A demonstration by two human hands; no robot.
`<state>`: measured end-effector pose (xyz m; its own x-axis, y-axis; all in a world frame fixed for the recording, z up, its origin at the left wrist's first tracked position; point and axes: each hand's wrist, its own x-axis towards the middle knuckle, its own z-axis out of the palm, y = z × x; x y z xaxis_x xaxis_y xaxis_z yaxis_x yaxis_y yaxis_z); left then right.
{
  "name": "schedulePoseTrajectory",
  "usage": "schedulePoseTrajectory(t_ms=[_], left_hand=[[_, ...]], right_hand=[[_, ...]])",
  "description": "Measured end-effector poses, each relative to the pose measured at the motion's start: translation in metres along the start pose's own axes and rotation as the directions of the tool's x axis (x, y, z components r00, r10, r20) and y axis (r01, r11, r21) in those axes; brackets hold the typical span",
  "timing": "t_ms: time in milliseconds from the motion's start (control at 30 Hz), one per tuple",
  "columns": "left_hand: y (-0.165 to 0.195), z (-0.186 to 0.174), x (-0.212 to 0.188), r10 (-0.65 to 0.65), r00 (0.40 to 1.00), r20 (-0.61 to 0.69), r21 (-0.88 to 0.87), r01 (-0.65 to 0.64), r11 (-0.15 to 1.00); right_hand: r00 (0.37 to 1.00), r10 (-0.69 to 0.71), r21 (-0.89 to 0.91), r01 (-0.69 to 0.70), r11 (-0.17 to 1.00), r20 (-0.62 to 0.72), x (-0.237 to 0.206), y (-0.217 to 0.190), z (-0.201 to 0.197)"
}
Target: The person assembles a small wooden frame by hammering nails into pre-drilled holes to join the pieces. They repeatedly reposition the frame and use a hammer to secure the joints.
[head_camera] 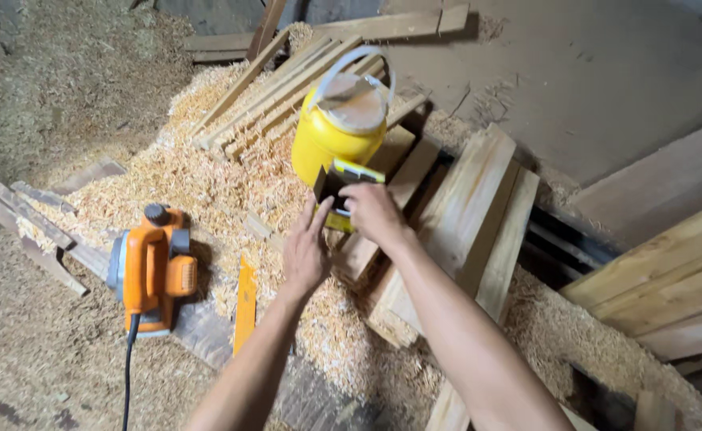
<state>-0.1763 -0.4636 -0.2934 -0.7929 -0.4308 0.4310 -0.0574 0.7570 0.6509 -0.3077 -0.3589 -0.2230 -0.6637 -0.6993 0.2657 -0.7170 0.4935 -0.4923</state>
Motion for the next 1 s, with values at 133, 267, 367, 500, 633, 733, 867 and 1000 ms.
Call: schedulePoseTrajectory(t_ms=[133,267,367,500,633,733,867,1000], left_hand=[[0.011,-0.012,0.01,-0.197,0.959,0.203,-0.032,0.208,0.978],[0.018,-0.03,0.017,-0.229,0.928,0.293,-0.027,0.247,0.969],[0.022,-0.036,0.018,-0.183,0.941,0.286,-0.047,0.205,0.978],[0.026,-0.034,0.015,-0.248,0.916,0.316,0.008,0.259,0.966],[0.026,-0.026,0.013,-0.212,0.928,0.305,0.032,0.213,0.977],[0.021,-0.02,0.015,-0.188,0.936,0.299,0.047,0.182,0.982],[0.017,-0.024,0.011,-0.118,0.978,0.173,-0.022,0.123,0.992],[0.034,-0.032,0.0,-0.276,0.96,-0.048,-0.337,0.245,0.909]], right_hand=[[0.935,0.318,-0.32,-0.256,0.912,0.156,0.041,0.02,0.034],[0.839,0.509,-0.443,-0.389,0.808,0.192,0.062,0.032,0.057],[0.781,0.585,-0.462,-0.445,0.767,0.219,0.065,0.032,0.06],[0.831,0.534,-0.418,-0.435,0.797,0.154,0.055,0.035,0.056],[0.898,0.423,-0.331,-0.366,0.87,0.119,0.041,0.039,0.045],[0.966,0.255,-0.094,-0.257,0.962,-0.029,0.035,0.038,0.033],[0.944,0.318,0.296,-0.28,0.913,-0.091,0.014,0.021,0.003],[0.943,0.326,0.67,-0.201,0.715,-0.065,-0.03,-0.002,-0.033]])
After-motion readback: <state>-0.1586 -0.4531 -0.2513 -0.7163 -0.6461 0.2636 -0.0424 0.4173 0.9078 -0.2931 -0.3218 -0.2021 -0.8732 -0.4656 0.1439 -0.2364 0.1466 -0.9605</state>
